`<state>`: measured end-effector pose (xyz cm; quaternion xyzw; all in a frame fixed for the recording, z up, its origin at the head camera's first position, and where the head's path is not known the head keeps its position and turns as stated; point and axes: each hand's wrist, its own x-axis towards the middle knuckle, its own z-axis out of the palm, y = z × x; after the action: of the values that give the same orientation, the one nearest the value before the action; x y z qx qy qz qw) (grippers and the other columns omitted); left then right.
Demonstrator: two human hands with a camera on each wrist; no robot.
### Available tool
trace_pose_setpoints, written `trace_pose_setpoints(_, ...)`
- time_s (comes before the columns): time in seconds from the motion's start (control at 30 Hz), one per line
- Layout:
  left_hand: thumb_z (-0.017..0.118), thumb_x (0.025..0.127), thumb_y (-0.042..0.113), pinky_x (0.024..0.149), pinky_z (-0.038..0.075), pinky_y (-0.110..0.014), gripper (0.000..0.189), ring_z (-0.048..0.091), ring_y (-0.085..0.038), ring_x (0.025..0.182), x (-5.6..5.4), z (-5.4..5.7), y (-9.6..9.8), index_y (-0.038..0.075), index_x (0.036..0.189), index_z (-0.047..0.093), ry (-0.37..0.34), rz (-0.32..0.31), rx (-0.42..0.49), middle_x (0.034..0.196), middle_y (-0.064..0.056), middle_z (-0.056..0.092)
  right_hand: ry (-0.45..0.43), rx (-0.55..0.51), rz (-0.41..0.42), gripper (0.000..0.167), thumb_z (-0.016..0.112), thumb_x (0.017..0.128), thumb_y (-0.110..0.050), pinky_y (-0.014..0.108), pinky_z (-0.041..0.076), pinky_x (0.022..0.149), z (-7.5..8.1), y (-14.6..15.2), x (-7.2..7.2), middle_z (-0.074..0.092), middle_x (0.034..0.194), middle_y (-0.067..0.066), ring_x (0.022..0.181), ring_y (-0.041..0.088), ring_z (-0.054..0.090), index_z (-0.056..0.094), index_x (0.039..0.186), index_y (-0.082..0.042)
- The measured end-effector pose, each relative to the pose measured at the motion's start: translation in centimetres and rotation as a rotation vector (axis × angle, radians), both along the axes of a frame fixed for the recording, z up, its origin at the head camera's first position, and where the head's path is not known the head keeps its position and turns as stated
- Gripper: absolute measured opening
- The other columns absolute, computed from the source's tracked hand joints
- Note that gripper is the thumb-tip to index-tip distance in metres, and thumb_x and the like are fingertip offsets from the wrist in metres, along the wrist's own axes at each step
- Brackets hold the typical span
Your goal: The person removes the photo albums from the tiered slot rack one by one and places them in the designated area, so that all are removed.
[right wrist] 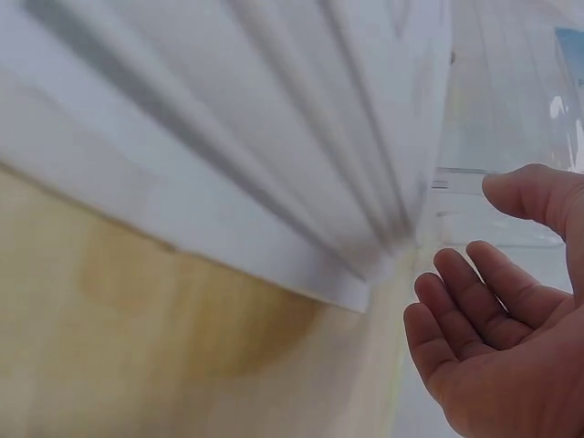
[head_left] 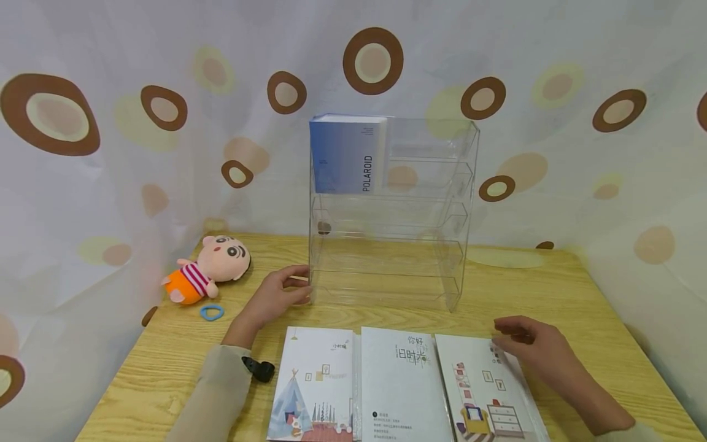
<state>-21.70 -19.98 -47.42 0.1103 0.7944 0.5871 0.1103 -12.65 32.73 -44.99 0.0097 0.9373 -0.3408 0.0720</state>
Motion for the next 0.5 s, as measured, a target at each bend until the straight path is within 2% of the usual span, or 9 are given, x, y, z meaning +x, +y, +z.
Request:
trace_pose_setpoints(0.13, 0.068, 0.112, 0.010, 0.104, 0.070, -0.039, 0.060, 0.060, -0.045, 0.146, 0.1, -0.1, 0.1, 0.001, 0.168, 0.047, -0.008, 0.006, -0.007, 0.167, -0.026, 0.051, 0.045, -0.031, 0.036, 0.054, 0.077, 0.109, -0.036, 0.010, 0.056, 0.088, 1.1, -0.3, -0.6, 0.074, 0.146, 0.022, 0.135, 0.046, 0.070, 0.067, 0.150, -0.001)
trace_pose_setpoints(0.2, 0.068, 0.112, 0.010, 0.105, 0.070, -0.040, 0.060, 0.060, -0.044, 0.146, 0.2, -0.1, 0.0, 0.001, 0.168, 0.047, -0.009, 0.007, -0.009, 0.167, -0.026, 0.051, 0.063, -0.042, 0.049, 0.054, 0.076, 0.110, -0.036, 0.009, 0.056, 0.087, 1.8, -0.6, -1.0, 0.074, 0.146, 0.022, 0.135, 0.044, 0.070, 0.067, 0.151, -0.002)
trace_pose_setpoints(0.23, 0.068, 0.112, 0.010, 0.105, 0.070, -0.040, 0.061, 0.060, -0.044, 0.146, 0.2, -0.1, 0.0, 0.001, 0.168, 0.047, -0.011, 0.008, -0.009, 0.167, -0.026, 0.051, 0.069, -0.044, 0.053, 0.055, 0.076, 0.110, -0.037, 0.009, 0.056, 0.086, 2.2, -0.7, -1.2, 0.074, 0.146, 0.022, 0.133, 0.039, 0.072, 0.067, 0.151, -0.003)
trace_pose_setpoints(0.3, 0.068, 0.112, 0.011, 0.106, 0.070, -0.042, 0.060, 0.060, -0.045, 0.146, 0.2, 0.0, 0.0, 0.001, 0.168, 0.047, -0.007, 0.006, -0.007, 0.167, -0.026, 0.052, 0.083, -0.053, 0.057, 0.054, 0.076, 0.109, -0.038, 0.009, 0.057, 0.086, 3.0, -1.0, -1.8, 0.074, 0.147, 0.021, 0.126, 0.018, 0.076, 0.068, 0.151, -0.004)
trace_pose_setpoints(0.4, 0.067, 0.113, 0.011, 0.106, 0.070, -0.042, 0.060, 0.060, -0.046, 0.146, 0.1, 0.0, 0.0, -0.001, 0.168, 0.046, 0.004, -0.001, -0.003, 0.167, -0.027, 0.051, 0.110, -0.082, 0.062, 0.053, 0.076, 0.110, -0.038, 0.009, 0.057, 0.087, 4.3, -1.6, -2.6, 0.073, 0.149, 0.020, 0.112, -0.014, 0.066, 0.068, 0.152, -0.007)
trace_pose_setpoints(0.43, 0.067, 0.113, 0.011, 0.106, 0.070, -0.042, 0.060, 0.060, -0.046, 0.146, 0.1, 0.0, 0.0, -0.001, 0.168, 0.046, 0.005, -0.001, -0.003, 0.167, -0.027, 0.051, 0.120, -0.098, 0.063, 0.053, 0.076, 0.110, -0.038, 0.008, 0.057, 0.087, 4.6, -1.9, -2.9, 0.073, 0.150, 0.019, 0.109, -0.021, 0.061, 0.068, 0.152, -0.007)
trace_pose_setpoints(0.5, 0.067, 0.113, 0.010, 0.106, 0.070, -0.042, 0.060, 0.060, -0.046, 0.146, 0.1, 0.1, 0.1, -0.001, 0.168, 0.046, 0.007, -0.002, -0.002, 0.167, -0.028, 0.051, 0.139, -0.135, 0.065, 0.053, 0.075, 0.110, -0.038, 0.007, 0.058, 0.088, 5.3, -2.5, -3.6, 0.072, 0.150, 0.018, 0.107, -0.025, 0.059, 0.067, 0.152, -0.008)
